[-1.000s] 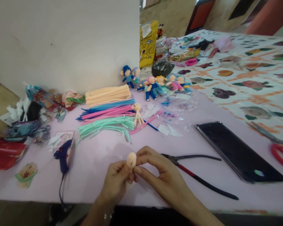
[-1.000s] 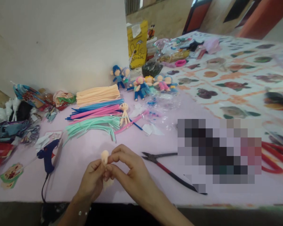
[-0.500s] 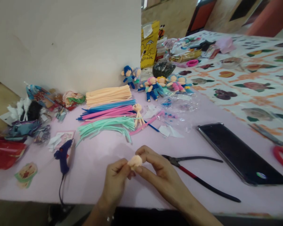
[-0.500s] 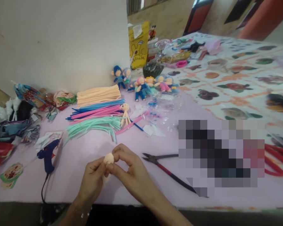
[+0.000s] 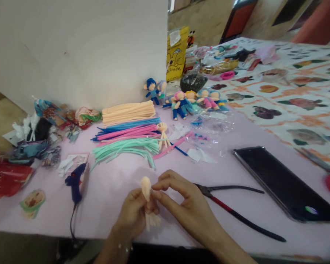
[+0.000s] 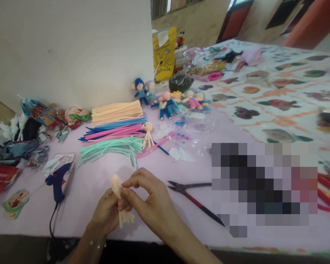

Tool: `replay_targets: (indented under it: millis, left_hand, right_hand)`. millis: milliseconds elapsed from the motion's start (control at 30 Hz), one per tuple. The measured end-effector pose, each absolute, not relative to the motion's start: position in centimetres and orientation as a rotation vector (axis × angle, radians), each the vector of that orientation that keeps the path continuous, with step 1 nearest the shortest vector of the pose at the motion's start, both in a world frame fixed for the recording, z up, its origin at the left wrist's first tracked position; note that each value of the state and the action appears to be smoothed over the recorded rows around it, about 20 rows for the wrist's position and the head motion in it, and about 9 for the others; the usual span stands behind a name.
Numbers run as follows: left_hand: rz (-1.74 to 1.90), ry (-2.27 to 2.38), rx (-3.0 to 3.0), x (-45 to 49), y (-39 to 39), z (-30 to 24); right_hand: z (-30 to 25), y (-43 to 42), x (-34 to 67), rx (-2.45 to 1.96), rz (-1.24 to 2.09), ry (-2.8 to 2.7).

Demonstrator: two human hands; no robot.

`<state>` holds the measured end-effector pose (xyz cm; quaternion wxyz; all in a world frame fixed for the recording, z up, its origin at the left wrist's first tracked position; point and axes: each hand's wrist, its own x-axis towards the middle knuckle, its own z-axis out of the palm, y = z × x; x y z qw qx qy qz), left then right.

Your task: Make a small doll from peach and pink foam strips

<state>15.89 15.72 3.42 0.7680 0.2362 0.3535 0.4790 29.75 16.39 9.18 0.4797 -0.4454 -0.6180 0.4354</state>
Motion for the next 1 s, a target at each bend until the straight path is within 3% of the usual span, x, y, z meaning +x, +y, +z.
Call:
replay_targets:
  millis: [500, 800, 1000]
  left_hand:
    - [0.989, 0.752, 0.564, 15.7, 15.7, 3.7]
    - [1.198, 0.964, 0.823, 15.8, 15.4, 4.1]
    - [1.173, 1.109, 1.077, 15.6, 15.1, 4.0]
  right_hand:
    - [8.9, 16.4, 29.1, -0.879, 1.711, -1.195]
    - [8.5, 16.8, 29.9, -0.98, 1.387, -1.383]
    - [7.9, 17.2, 30.5, -0.825, 1.514, -1.384]
